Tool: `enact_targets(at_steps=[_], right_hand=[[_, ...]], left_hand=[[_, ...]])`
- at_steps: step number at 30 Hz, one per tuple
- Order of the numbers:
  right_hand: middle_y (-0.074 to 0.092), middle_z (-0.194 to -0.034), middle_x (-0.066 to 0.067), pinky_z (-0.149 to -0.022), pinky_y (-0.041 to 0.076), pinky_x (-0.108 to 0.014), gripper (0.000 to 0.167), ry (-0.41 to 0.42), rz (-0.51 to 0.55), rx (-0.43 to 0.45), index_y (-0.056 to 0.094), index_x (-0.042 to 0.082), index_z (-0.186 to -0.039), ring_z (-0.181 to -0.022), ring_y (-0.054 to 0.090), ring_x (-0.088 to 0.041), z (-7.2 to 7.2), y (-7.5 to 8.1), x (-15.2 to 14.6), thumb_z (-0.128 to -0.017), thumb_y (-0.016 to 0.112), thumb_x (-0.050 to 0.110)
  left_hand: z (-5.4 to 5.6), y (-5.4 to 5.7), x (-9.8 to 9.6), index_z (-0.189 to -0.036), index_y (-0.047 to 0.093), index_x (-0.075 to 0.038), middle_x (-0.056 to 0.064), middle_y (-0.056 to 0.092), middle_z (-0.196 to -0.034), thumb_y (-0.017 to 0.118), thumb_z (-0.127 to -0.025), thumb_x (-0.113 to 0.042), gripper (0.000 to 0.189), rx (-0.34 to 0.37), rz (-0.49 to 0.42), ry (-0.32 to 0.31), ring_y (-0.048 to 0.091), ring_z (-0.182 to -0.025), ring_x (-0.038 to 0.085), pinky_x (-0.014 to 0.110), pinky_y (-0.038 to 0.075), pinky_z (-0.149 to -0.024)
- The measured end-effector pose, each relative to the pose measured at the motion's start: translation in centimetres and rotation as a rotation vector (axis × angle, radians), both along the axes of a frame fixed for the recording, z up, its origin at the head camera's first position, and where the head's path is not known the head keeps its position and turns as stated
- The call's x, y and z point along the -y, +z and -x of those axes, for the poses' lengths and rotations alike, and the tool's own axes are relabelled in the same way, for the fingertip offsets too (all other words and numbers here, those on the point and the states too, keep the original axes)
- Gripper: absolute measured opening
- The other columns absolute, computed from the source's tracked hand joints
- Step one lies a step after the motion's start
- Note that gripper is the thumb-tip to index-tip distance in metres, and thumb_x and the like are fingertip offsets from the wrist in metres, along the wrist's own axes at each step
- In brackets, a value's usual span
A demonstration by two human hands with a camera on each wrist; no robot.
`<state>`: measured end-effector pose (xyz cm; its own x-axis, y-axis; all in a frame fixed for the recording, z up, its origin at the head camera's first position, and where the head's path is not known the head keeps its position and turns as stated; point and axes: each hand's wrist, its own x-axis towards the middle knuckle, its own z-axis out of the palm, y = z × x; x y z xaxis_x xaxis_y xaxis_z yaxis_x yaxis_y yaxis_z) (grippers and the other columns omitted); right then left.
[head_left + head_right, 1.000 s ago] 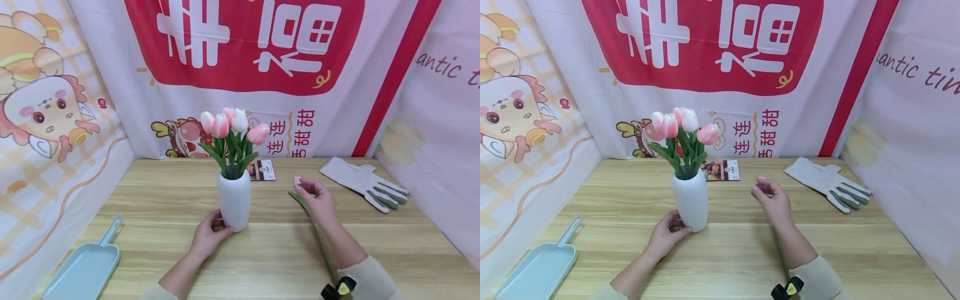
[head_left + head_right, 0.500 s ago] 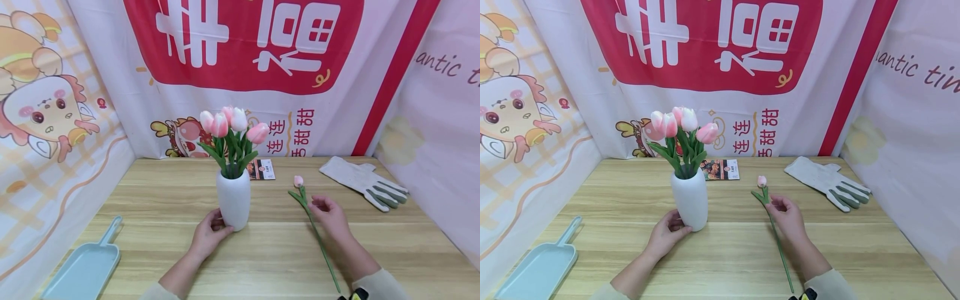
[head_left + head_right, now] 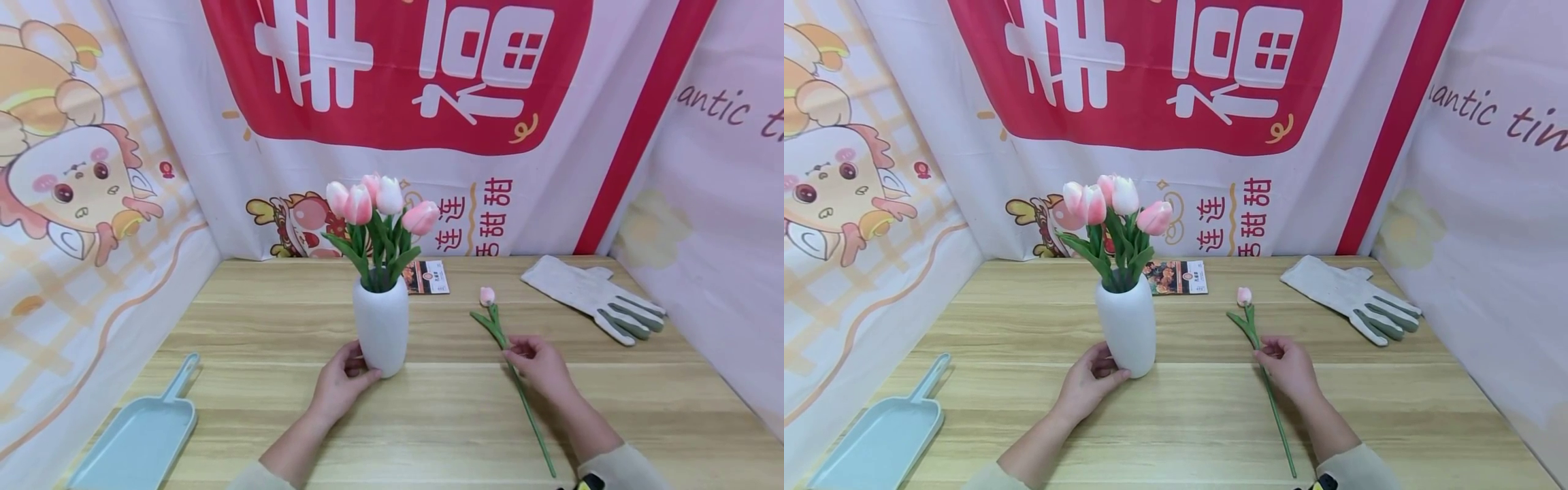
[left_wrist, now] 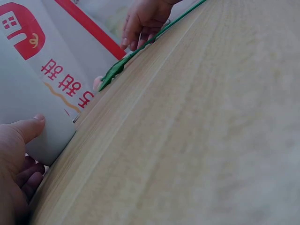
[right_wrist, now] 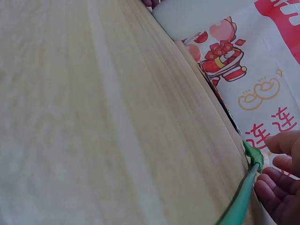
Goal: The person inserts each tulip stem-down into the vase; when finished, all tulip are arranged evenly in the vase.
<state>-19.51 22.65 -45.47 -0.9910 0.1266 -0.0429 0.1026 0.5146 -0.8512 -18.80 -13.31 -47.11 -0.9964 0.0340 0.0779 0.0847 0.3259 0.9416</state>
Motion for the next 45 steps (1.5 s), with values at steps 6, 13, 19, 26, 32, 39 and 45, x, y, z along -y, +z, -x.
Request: enact_targets(at_steps=[6,13,19,26,32,39,45], right_hand=[[0.067,-0.098,-0.015,-0.059,0.052,-0.024,0.035,0.008,-0.059,0.011,0.064,-0.005,-0.115,-0.077,0.057,-0.013,-0.1,-0.34,-0.07,-0.088,0.071,0.016],[0.066,-0.096,-0.013,-0.062,0.049,-0.025,0.038,0.021,-0.107,0.052,0.065,-0.004,-0.115,-0.081,0.057,-0.017,-0.02,-0.1,-0.18,-0.085,0.073,0.017],[0.067,-0.098,-0.014,-0.068,0.048,-0.026,0.04,0.028,-0.141,0.088,0.065,-0.005,-0.117,-0.087,0.059,-0.022,0.0,0.17,-0.16,-0.085,0.073,0.019],[0.067,-0.095,-0.013,-0.067,0.047,-0.027,0.038,0.02,-0.151,0.103,0.066,-0.005,-0.114,-0.085,0.059,-0.021,0.18,0.18,-0.09,-0.085,0.073,0.019],[0.068,-0.103,-0.02,-0.062,0.053,-0.028,0.039,-0.007,-0.064,0.111,0.064,-0.006,-0.118,-0.079,0.06,-0.016,0.05,0.06,-0.26,-0.086,0.07,0.016],[0.07,-0.1,-0.011,-0.062,0.05,-0.025,0.042,-0.057,0.076,0.118,0.062,-0.006,-0.123,-0.074,0.057,-0.01,0.26,0.02,-0.63,-0.089,0.068,0.017],[0.063,-0.082,0.01,-0.062,0.05,-0.021,0.046,-0.117,0.233,0.122,0.055,-0.006,-0.132,-0.071,0.056,-0.003,0.61,0.47,-0.73,-0.094,0.064,0.019]], left_hand=[[0.02,-0.05,0.0,-0.132,0.057,-0.008,0.01,0.067,-0.119,0.082,-0.08,-0.026,0.06,-0.002,0.003,-0.001,0.063,-0.106,0.021,0.031,0.05,-0.087],[-0.06,0.09,0.01,-0.132,0.057,-0.009,0.01,0.067,-0.121,0.082,-0.08,-0.026,0.061,0.003,-0.013,-0.003,0.063,-0.107,0.021,0.032,0.05,-0.088],[-0.14,0.08,-0.02,-0.132,0.057,-0.009,0.01,0.067,-0.12,0.082,-0.08,-0.026,0.06,-0.003,-0.011,-0.004,0.063,-0.106,0.021,0.032,0.051,-0.087],[-0.06,-0.03,-0.03,-0.131,0.058,-0.008,0.01,0.067,-0.119,0.082,-0.08,-0.026,0.06,-0.009,0.004,-0.001,0.064,-0.105,0.021,0.03,0.051,-0.086],[-0.11,0.04,-0.06,-0.131,0.058,-0.008,0.01,0.067,-0.12,0.083,-0.079,-0.026,0.06,-0.01,0.008,0.001,0.064,-0.106,0.021,0.032,0.051,-0.087],[-0.25,0.34,-0.05,-0.133,0.056,-0.01,0.009,0.066,-0.122,0.082,-0.08,-0.026,0.061,0.001,-0.012,0.001,0.063,-0.107,0.021,0.034,0.051,-0.089],[-0.22,0.26,-0.03,-0.133,0.056,-0.009,0.009,0.066,-0.122,0.082,-0.08,-0.027,0.061,-0.003,-0.005,-0.002,0.063,-0.107,0.021,0.033,0.051,-0.088]])
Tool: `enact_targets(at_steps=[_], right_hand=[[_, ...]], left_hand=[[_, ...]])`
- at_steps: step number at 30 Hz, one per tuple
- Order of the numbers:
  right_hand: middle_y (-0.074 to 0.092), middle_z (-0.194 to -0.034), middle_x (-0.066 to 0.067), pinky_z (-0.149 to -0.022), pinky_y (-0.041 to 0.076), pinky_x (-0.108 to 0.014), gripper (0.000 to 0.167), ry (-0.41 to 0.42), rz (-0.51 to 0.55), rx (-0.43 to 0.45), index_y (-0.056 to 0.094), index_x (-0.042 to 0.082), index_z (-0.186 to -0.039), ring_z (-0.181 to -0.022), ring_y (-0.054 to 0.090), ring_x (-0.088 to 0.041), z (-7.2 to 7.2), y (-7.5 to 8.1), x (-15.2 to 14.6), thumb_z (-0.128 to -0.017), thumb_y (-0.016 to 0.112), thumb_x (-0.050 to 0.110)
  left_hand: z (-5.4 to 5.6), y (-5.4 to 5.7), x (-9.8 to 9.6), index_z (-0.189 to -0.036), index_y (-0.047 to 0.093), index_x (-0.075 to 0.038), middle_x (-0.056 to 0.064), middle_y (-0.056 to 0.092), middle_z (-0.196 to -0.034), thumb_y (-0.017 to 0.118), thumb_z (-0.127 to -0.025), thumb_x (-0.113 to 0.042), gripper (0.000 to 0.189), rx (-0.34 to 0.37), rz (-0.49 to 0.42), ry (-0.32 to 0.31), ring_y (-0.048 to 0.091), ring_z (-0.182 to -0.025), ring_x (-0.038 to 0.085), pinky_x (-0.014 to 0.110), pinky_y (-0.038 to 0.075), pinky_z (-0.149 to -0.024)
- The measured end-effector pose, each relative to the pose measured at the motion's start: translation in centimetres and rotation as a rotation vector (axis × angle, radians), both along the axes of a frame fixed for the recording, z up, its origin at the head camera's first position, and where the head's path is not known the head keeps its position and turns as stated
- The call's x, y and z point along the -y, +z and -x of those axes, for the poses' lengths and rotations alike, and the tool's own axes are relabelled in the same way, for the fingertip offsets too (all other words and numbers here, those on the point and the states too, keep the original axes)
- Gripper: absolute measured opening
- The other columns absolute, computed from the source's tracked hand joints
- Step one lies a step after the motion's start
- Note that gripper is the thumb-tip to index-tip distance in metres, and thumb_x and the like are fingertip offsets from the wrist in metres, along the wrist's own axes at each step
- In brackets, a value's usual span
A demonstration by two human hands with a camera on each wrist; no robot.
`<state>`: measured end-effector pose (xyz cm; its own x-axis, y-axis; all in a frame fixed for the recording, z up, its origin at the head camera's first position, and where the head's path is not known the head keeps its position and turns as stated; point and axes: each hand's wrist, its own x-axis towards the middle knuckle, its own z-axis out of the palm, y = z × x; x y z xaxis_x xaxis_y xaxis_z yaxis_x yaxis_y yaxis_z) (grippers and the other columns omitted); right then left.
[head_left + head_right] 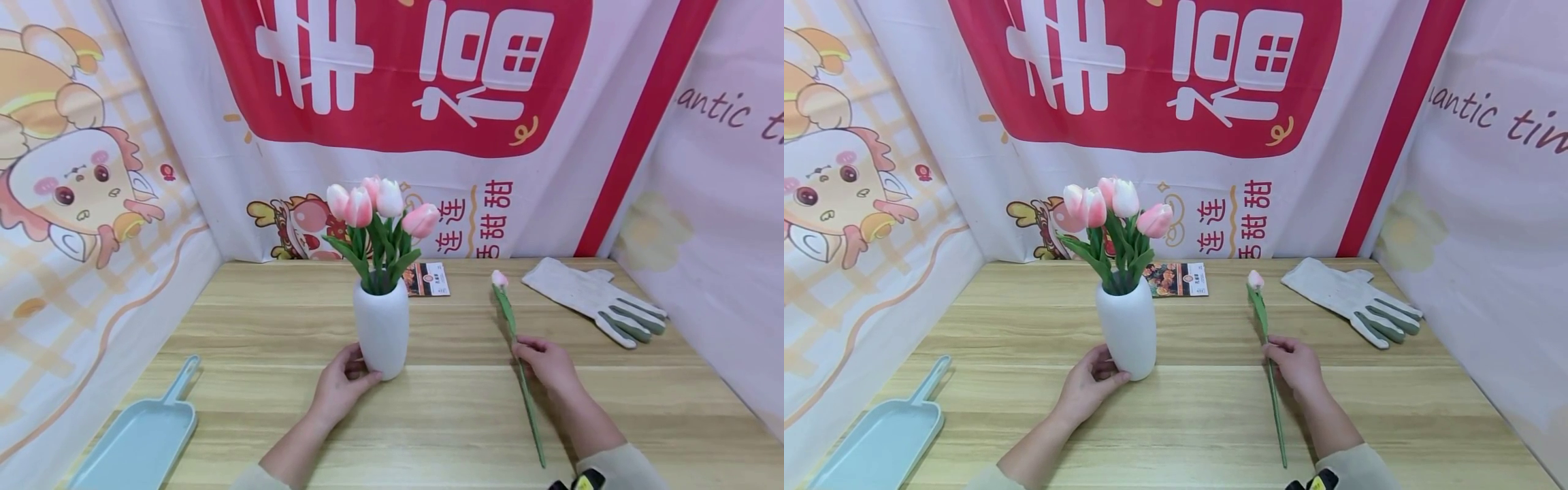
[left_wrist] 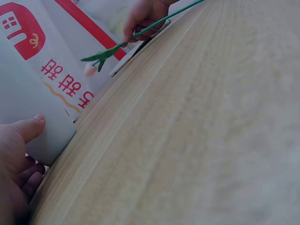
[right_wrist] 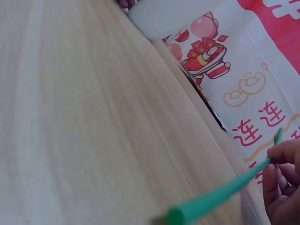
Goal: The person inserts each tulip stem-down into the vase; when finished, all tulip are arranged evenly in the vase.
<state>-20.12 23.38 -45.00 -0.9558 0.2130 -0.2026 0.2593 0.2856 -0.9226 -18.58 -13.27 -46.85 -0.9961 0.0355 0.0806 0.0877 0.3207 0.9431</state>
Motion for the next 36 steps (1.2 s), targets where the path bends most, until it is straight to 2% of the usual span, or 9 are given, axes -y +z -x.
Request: enact_targets(at_steps=[6,11,14,16,18,21,28,36], right_hand=[[0.058,-0.073,0.014,-0.06,0.05,-0.016,0.047,-0.081,0.17,-0.009,0.049,-0.007,-0.136,-0.067,0.054,0.001,0.3,0.7,-0.1,-0.096,0.061,0.016],[0.061,-0.073,0.015,-0.061,0.051,-0.015,0.044,-0.136,0.296,-0.05,0.047,-0.007,-0.136,-0.065,0.056,0.001,0.4,1.3,-0.2,-0.098,0.058,0.012],[0.061,-0.073,0.015,-0.063,0.052,-0.014,0.028,-0.178,0.366,-0.074,0.054,0.002,-0.124,-0.066,0.056,0.002,0.4,1.6,-0.2,-0.098,0.056,0.012],[0.061,-0.072,0.015,-0.065,0.053,-0.014,0.012,-0.204,0.407,-0.093,0.059,0.01,-0.11,-0.067,0.057,0.002,0.5,1.7,-0.2,-0.098,0.056,0.011],[0.061,-0.072,0.015,-0.067,0.054,-0.014,0.007,-0.222,0.45,-0.109,0.059,0.016,-0.1,-0.069,0.058,0.002,0.6,1.9,-0.1,-0.098,0.056,0.01],[0.062,-0.073,0.014,-0.07,0.055,-0.014,0.007,-0.238,0.488,-0.131,0.057,0.017,-0.098,-0.071,0.061,0.003,0.8,2.0,0.0,-0.098,0.056,0.01],[0.064,-0.073,0.016,-0.071,0.056,-0.015,0.014,-0.243,0.518,-0.178,0.045,0.009,-0.11,-0.072,0.065,0.002,1.2,2.3,0.5,-0.099,0.053,0.008],[0.068,-0.071,0.012,-0.068,0.056,-0.014,0.016,-0.307,0.625,-0.25,0.043,0.009,-0.108,-0.068,0.068,0.0,1.5,2.7,1.2,-0.098,0.056,0.006]], left_hand=[[0.1,-0.2,0.1,-0.132,0.057,-0.011,0.008,0.066,-0.122,0.082,-0.08,-0.027,0.06,0.011,0.009,0.004,0.063,-0.107,0.02,0.03,0.051,-0.088],[0.0,-0.1,0.0,-0.133,0.056,-0.01,0.009,0.066,-0.122,0.082,-0.08,-0.027,0.06,0.007,0.003,0.0,0.063,-0.107,0.021,0.031,0.051,-0.088],[-0.1,0.1,0.0,-0.133,0.056,-0.01,0.009,0.066,-0.122,0.082,-0.08,-0.027,0.061,0.005,-0.004,-0.002,0.063,-0.108,0.021,0.033,0.051,-0.089],[-0.1,0.1,0.0,-0.133,0.056,-0.01,0.009,0.066,-0.122,0.082,-0.08,-0.027,0.061,0.006,-0.008,-0.002,0.063,-0.108,0.021,0.034,0.051,-0.089],[-0.1,0.2,0.0,-0.133,0.056,-0.01,0.009,0.066,-0.122,0.082,-0.08,-0.026,0.061,0.007,-0.009,-0.001,0.063,-0.108,0.021,0.034,0.051,-0.089],[-0.1,0.1,0.0,-0.133,0.056,-0.01,0.009,0.066,-0.122,0.082,-0.08,-0.027,0.061,0.008,-0.003,0.001,0.063,-0.108,0.021,0.033,0.051,-0.089],[0.0,0.0,0.0,-0.132,0.057,-0.009,0.009,0.066,-0.121,0.082,-0.08,-0.028,0.06,0.007,0.005,0.004,0.063,-0.107,0.021,0.032,0.051,-0.089],[0.0,0.1,0.0,-0.132,0.057,-0.009,0.009,0.066,-0.122,0.082,-0.08,-0.026,0.06,0.003,-0.007,-0.002,0.063,-0.107,0.021,0.032,0.051,-0.088]])
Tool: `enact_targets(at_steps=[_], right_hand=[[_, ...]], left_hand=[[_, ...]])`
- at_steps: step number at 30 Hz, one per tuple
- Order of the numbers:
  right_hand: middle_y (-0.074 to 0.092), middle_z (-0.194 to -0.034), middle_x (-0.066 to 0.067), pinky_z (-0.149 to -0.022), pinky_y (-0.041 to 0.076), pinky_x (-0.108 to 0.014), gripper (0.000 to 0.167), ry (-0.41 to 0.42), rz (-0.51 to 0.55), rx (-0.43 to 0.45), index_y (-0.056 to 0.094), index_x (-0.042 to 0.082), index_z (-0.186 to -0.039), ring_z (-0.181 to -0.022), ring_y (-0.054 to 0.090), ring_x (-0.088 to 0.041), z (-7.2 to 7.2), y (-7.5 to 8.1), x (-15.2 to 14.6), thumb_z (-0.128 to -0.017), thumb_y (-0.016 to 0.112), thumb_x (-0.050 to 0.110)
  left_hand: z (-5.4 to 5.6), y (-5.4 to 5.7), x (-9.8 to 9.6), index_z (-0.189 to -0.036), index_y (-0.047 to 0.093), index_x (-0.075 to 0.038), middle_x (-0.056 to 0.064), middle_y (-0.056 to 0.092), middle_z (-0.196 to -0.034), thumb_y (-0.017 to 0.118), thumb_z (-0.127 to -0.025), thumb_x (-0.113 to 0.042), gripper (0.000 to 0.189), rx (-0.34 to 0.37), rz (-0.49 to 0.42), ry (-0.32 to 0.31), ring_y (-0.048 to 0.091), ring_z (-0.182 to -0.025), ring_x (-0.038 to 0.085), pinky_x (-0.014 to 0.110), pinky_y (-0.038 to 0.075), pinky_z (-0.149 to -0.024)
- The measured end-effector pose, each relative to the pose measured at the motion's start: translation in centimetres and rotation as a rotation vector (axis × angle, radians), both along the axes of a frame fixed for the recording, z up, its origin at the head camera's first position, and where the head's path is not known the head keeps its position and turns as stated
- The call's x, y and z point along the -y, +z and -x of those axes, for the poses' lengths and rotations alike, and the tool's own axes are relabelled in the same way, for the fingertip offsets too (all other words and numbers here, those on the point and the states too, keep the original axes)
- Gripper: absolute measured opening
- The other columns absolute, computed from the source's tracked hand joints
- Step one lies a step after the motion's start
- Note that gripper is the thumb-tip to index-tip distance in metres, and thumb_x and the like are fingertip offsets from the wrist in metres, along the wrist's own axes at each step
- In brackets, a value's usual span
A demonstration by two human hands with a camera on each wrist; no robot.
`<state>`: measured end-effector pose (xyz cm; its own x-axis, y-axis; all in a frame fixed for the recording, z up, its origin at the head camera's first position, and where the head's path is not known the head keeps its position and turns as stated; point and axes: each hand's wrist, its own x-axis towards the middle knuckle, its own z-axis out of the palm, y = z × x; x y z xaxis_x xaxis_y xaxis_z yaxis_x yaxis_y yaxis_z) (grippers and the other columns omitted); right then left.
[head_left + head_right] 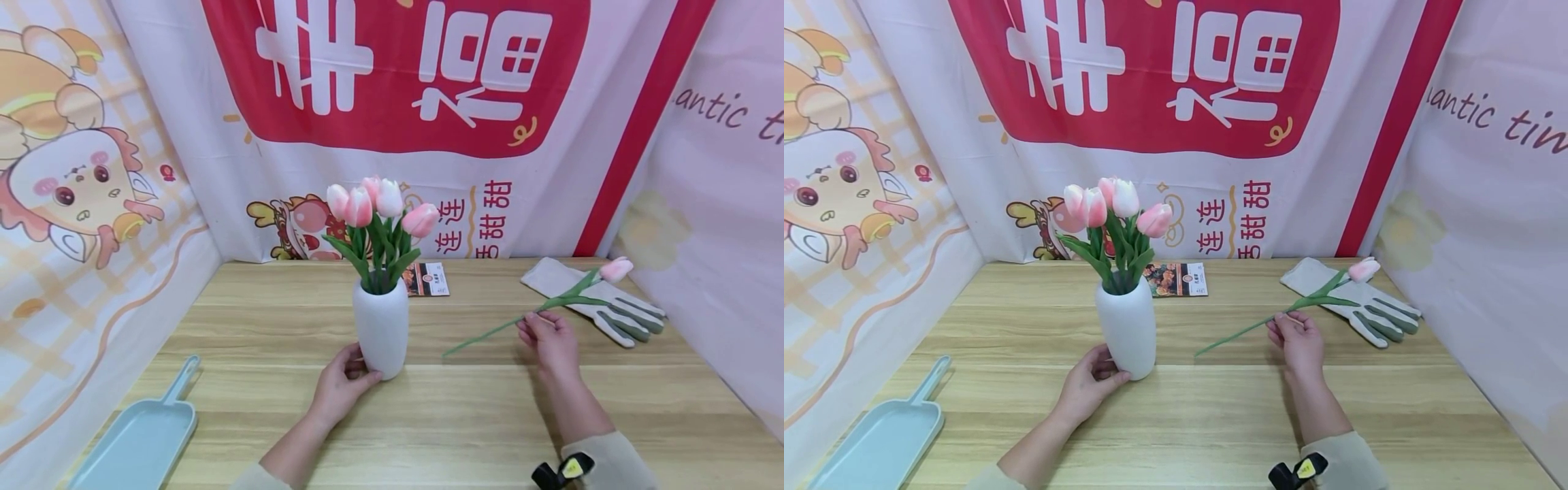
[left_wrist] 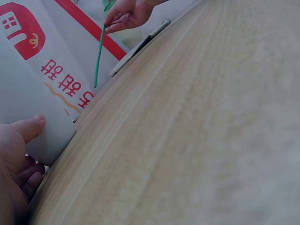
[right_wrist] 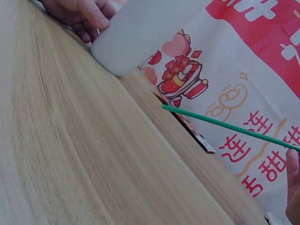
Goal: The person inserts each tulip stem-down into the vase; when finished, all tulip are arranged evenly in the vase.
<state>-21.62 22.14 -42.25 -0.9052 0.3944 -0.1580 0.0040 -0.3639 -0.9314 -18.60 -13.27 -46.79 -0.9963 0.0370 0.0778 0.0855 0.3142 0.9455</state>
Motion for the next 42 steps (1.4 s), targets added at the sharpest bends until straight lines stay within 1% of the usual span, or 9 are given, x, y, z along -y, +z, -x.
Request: enact_targets(at_steps=[7,11,21,26,29,33,36,40,42], right_hand=[[0.07,-0.073,0.009,-0.067,0.057,-0.017,0.016,-0.09,0.078,-0.074,0.046,0.008,-0.105,-0.068,0.069,-0.002,0.1,0.6,0.5,-0.096,0.058,0.002],[0.07,-0.072,0.007,-0.064,0.057,-0.018,0.017,-0.121,0.115,-0.124,0.047,0.006,-0.104,-0.066,0.07,-0.004,0.1,1.1,0.8,-0.095,0.059,0.0],[0.071,-0.072,0.001,-0.06,0.058,-0.021,0.02,-0.189,0.223,-0.226,0.05,0.006,-0.099,-0.064,0.071,-0.008,-0.6,3.5,1.4,-0.09,0.066,-0.001],[0.072,-0.072,-0.002,-0.059,0.058,-0.022,0.018,-0.208,0.28,-0.271,0.054,0.005,-0.098,-0.063,0.071,-0.011,-1.0,4.7,1.5,-0.088,0.068,-0.002],[0.072,-0.075,-0.003,-0.059,0.057,-0.021,0.023,-0.214,0.292,-0.263,0.054,0.006,-0.1,-0.064,0.071,-0.011,-1.3,5.4,1.5,-0.086,0.071,0.001],[0.073,-0.078,-0.004,-0.06,0.058,-0.022,0.029,-0.218,0.325,-0.254,0.053,0.007,-0.103,-0.067,0.072,-0.012,-1.7,6.3,1.5,-0.084,0.075,0.004],[0.073,-0.078,-0.005,-0.059,0.058,-0.022,0.031,-0.218,0.343,-0.286,0.053,0.006,-0.104,-0.066,0.072,-0.013,-2.0,7.0,1.5,-0.083,0.075,0.003],[0.073,-0.078,-0.006,-0.058,0.058,-0.022,0.034,-0.21,0.365,-0.342,0.053,0.004,-0.105,-0.065,0.072,-0.014,-2.5,8.0,1.7,-0.081,0.077,0.002],[0.073,-0.079,-0.007,-0.058,0.058,-0.022,0.035,-0.211,0.378,-0.344,0.054,0.005,-0.104,-0.066,0.072,-0.014,-2.8,8.5,1.8,-0.079,0.079,0.003]], left_hand=[[0.0,0.0,-0.1,-0.133,0.056,-0.01,0.009,0.066,-0.122,0.082,-0.08,-0.026,0.061,0.001,0.004,-0.001,0.063,-0.108,0.021,0.034,0.051,-0.089],[0.2,-0.2,-0.1,-0.134,0.056,-0.01,0.009,0.066,-0.123,0.081,-0.081,-0.024,0.061,0.003,0.005,0.006,0.063,-0.108,0.021,0.034,0.051,-0.089],[0.3,-0.4,0.1,-0.132,0.057,-0.011,0.008,0.066,-0.121,0.082,-0.08,-0.029,0.06,-0.006,0.021,-0.003,0.063,-0.107,0.021,0.029,0.051,-0.087],[0.2,-0.4,0.1,-0.132,0.057,-0.011,0.008,0.066,-0.121,0.082,-0.08,-0.029,0.061,-0.008,0.024,0.003,0.063,-0.106,0.02,0.027,0.051,-0.086],[0.1,-0.4,0.0,-0.132,0.057,-0.009,0.009,0.067,-0.12,0.081,-0.08,-0.029,0.06,-0.027,0.036,0.003,0.064,-0.105,0.021,0.026,0.051,-0.084],[0.1,-0.4,0.0,-0.132,0.057,-0.008,0.01,0.066,-0.121,0.081,-0.081,-0.027,0.06,-0.029,0.034,0.001,0.064,-0.105,0.021,0.026,0.052,-0.084],[0.1,-0.3,0.0,-0.132,0.057,-0.009,0.009,0.066,-0.122,0.082,-0.08,-0.026,0.06,-0.009,0.018,0.004,0.063,-0.106,0.021,0.027,0.051,-0.086],[0.0,-0.3,0.0,-0.133,0.056,-0.009,0.01,0.066,-0.123,0.082,-0.081,-0.024,0.06,-0.004,0.004,0.002,0.063,-0.108,0.021,0.03,0.051,-0.087],[0.1,-0.3,0.0,-0.133,0.056,-0.009,0.01,0.066,-0.123,0.081,-0.081,-0.023,0.06,-0.003,0.001,0.003,0.063,-0.108,0.021,0.031,0.051,-0.087]])
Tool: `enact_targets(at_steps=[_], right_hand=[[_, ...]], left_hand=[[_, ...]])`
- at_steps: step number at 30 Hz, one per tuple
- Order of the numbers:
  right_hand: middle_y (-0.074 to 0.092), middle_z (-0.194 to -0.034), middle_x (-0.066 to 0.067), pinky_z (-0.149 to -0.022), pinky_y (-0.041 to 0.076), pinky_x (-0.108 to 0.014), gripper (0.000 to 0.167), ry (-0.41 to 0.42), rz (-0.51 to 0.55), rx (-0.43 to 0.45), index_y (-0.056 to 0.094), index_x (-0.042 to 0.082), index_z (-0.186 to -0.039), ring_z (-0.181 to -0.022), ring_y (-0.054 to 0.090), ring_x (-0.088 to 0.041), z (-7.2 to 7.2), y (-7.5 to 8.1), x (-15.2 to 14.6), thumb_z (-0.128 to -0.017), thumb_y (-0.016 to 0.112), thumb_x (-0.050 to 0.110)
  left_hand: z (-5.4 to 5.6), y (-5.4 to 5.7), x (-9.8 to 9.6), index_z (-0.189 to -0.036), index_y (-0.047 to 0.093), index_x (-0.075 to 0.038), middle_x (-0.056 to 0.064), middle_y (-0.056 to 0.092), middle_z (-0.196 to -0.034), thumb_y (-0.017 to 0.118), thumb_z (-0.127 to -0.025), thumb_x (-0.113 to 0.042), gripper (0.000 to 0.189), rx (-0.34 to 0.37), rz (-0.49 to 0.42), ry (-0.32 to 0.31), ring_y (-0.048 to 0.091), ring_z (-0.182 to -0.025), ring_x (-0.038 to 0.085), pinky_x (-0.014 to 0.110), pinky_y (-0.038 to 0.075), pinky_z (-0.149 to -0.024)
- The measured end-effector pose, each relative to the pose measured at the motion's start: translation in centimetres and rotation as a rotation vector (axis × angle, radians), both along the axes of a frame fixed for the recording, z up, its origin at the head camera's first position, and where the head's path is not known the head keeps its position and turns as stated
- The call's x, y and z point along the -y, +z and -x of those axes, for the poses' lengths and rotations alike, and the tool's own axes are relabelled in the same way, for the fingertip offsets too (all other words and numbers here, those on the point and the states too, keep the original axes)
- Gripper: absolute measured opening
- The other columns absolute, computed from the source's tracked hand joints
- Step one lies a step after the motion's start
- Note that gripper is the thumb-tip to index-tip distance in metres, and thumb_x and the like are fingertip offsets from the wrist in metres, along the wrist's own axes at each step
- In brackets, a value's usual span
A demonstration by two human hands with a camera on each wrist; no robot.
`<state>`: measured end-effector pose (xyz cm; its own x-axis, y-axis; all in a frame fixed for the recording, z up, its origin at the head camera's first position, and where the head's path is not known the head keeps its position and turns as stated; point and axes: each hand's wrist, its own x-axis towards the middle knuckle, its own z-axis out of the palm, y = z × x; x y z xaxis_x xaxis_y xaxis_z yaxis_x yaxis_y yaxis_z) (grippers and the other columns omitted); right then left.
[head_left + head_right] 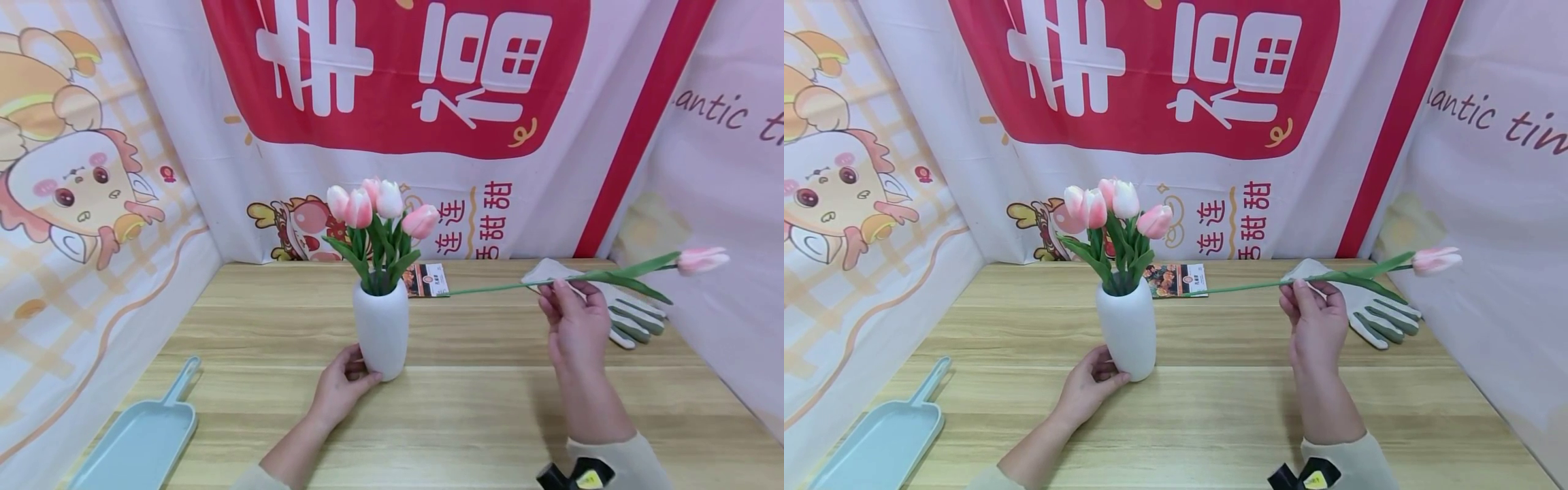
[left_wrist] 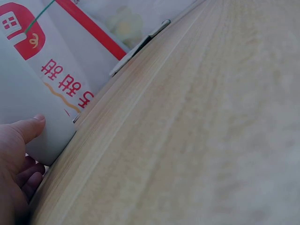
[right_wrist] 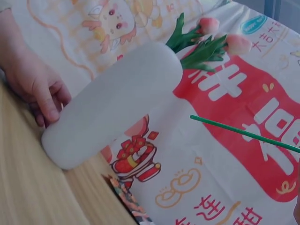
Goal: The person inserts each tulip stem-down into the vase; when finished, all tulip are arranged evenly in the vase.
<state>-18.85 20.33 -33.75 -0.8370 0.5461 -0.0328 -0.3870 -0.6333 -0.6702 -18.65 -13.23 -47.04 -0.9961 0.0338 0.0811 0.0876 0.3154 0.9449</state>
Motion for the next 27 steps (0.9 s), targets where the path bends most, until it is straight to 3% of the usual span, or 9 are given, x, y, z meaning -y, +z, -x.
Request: enact_targets(at_steps=[5,15,27], right_hand=[[0.074,-0.082,-0.006,-0.06,0.058,-0.023,0.035,0.025,0.004,0.023,0.057,0.007,-0.102,-0.069,0.073,-0.015,-0.7,1.4,0.6,-0.078,0.081,0.007],[0.071,-0.081,-0.006,-0.06,0.058,-0.022,0.025,0.089,-0.034,-0.106,0.054,0.005,-0.101,-0.067,0.072,-0.014,-1.7,3.5,3.9,-0.085,0.072,0.001],[0.07,-0.079,-0.003,-0.062,0.059,-0.024,0.018,0.047,-0.217,-0.258,0.057,0.009,-0.094,-0.069,0.073,-0.013,-1.8,3.9,7.6,-0.087,0.069,-0.003]], left_hand=[[0.1,0.0,0.0,-0.132,0.057,-0.009,0.009,0.066,-0.123,0.081,-0.081,-0.023,0.059,-0.001,0.003,0.003,0.063,-0.108,0.02,0.031,0.051,-0.087],[0.1,0.1,0.2,-0.131,0.057,-0.01,0.009,0.066,-0.123,0.082,-0.08,-0.024,0.059,-0.002,-0.015,-0.003,0.064,-0.108,0.021,0.032,0.051,-0.088],[0.0,0.2,0.1,-0.131,0.057,-0.009,0.01,0.066,-0.122,0.082,-0.08,-0.024,0.059,-0.01,-0.013,-0.003,0.064,-0.107,0.021,0.033,0.052,-0.088]])
